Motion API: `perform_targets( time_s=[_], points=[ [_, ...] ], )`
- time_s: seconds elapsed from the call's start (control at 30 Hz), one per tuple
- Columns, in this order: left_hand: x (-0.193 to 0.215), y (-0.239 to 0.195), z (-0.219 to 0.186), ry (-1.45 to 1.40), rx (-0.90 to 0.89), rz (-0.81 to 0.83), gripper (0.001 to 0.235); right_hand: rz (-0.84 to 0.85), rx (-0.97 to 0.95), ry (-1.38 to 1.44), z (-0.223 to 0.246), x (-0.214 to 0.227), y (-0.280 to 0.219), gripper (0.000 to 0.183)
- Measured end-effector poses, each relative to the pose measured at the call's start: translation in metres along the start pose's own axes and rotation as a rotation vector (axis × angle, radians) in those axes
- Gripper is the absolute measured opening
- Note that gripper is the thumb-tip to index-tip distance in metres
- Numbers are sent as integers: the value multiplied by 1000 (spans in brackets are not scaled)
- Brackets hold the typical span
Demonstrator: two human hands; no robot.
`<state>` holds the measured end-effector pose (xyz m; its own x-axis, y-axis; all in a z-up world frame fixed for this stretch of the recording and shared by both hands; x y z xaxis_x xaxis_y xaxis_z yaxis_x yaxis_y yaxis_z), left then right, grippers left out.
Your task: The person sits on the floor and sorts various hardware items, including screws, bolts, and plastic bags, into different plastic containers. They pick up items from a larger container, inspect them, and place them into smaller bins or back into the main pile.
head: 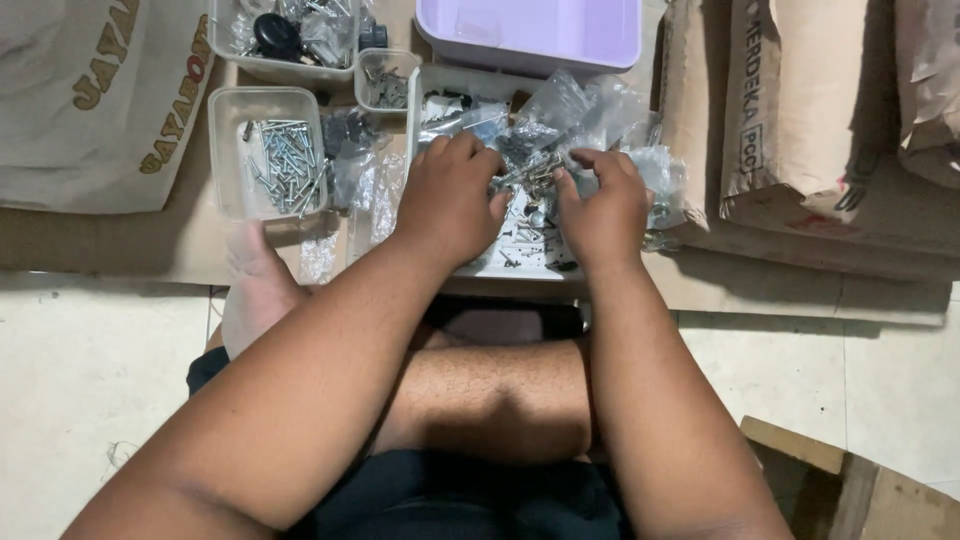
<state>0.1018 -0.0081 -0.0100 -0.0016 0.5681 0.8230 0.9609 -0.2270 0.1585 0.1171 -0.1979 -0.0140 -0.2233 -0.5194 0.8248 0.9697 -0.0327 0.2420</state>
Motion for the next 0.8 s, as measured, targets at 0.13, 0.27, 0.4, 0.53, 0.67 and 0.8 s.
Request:
perform_targets(
  time_s=[0.13, 0.27, 0.4, 0.53, 0.67, 0.8],
  points=[
    [5, 0, -7, -5, 16, 24, 27, -60, 26, 3, 5, 11, -4, 7],
    [3, -4, -22, -23, -65, 10, 45, 7, -97, 320, 9, 24, -11, 9],
    [4, -6, -36, -174, -117, 33, 62, 114, -123, 731, 12, 26, -16, 14],
    [-4, -11, -34, -265, -91, 97, 46, 117, -118, 897, 1, 24, -20, 17],
    [-3, -11, -32, -306, -102, 74, 36, 142, 31, 721, 27, 41, -19, 29],
    [0, -9, -28, -296, -85, 72, 31, 111, 98, 487, 34, 44, -20, 13]
  ],
)
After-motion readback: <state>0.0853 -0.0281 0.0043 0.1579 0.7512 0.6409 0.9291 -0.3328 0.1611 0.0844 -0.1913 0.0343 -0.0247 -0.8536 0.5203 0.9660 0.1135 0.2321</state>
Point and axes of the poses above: each hand's wrist, its own y-axis towards the middle knuckle, its own x-axis out of the back of the hand, z = x × y, the point moved 8 cm from there along y, towards the middle knuckle, and after that the axes turned 2 degrees about y, right-handed, at the moved point
